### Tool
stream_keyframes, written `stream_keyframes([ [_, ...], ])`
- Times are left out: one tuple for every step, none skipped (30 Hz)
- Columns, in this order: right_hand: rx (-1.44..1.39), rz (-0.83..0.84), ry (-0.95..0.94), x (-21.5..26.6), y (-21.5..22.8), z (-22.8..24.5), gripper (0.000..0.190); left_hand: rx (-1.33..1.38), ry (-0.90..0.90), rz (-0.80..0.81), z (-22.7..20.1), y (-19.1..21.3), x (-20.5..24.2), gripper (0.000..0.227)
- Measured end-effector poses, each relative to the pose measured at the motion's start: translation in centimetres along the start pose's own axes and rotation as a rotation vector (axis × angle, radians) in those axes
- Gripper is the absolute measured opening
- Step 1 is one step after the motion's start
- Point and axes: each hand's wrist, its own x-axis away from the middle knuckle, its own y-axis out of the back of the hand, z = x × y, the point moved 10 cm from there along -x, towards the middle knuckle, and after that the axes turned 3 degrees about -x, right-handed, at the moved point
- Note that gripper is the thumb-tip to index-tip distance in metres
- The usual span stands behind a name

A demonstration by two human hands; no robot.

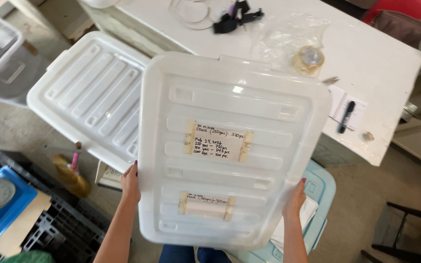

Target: The person writes on and adjusts labels on the lids of several plastic storage bins, handles stacks of empty white pouches, and places a stack of pouches into a clear plastic bag. The person then moves the labeled bins to different locations in the room.

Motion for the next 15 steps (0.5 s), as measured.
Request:
stream_keyframes([
  [0.008, 0.019, 0.001, 0.9, -0.4, 1.2, 0.085, 0.01, 0.001, -0.018, -1.7, 0.8, 1.8, 0.037],
  [-0.011, 0.044, 0.011, 1.8, -1.0, 2.7, 0.073, 0.011, 0.062, -0.024, -2.8, 1.3, 3.5, 0.039],
  [-0.029, 0.069, 0.02, 2.7, -1.5, 4.1, 0.064, 0.012, 0.123, -0.029, -4.0, 1.9, 5.3, 0.044],
  [-0.022, 0.091, 0.025, 4.3, -2.1, 5.8, 0.064, 0.028, 0.124, -0.046, -3.8, 3.2, 5.6, 0.044],
  [-0.012, 0.165, 0.121, 6.2, -3.2, 8.4, 0.049, 0.063, 0.114, -0.039, -3.7, 4.4, 5.9, 0.043],
  [-0.007, 0.24, 0.22, 8.3, -4.3, 11.0, 0.045, 0.099, 0.1, -0.031, -3.8, 5.6, 6.2, 0.044],
  [-0.004, 0.263, 0.226, 9.8, -4.8, 12.5, 0.045, 0.117, 0.097, -0.047, -3.6, 7.3, 6.4, 0.044],
  [0.069, 0.375, 0.385, 12.3, -6.2, 15.1, 0.048, 0.139, 0.106, -0.066, -3.4, 8.7, 6.5, 0.043],
  [0.142, 0.486, 0.545, 15.0, -7.5, 17.6, 0.052, 0.161, 0.116, -0.084, -3.1, 10.0, 6.8, 0.043],
  [0.138, 0.496, 0.553, 17.4, -8.2, 19.0, 0.052, 0.182, 0.125, -0.097, -2.5, 11.3, 7.0, 0.042],
  [0.115, 0.618, 0.62, 20.6, -9.6, 20.7, 0.049, 0.202, 0.135, -0.109, -1.9, 12.6, 7.2, 0.042],
  [0.09, 0.732, 0.683, 24.2, -10.6, 22.1, 0.048, 0.215, 0.144, -0.115, -1.4, 13.9, 7.2, 0.042],
  [0.084, 0.732, 0.688, 27.5, -11.3, 23.3, 0.048, 0.228, 0.154, -0.121, -0.5, 15.3, 7.2, 0.041],
  [0.08, 0.826, 0.713, 31.7, -12.3, 24.4, 0.043, 0.232, 0.164, -0.12, 0.2, 16.6, 7.1, 0.041],
  [0.076, 0.921, 0.737, 35.9, -13.3, 25.4, 0.044, 0.235, 0.174, -0.12, 0.9, 17.9, 7.0, 0.04],
])
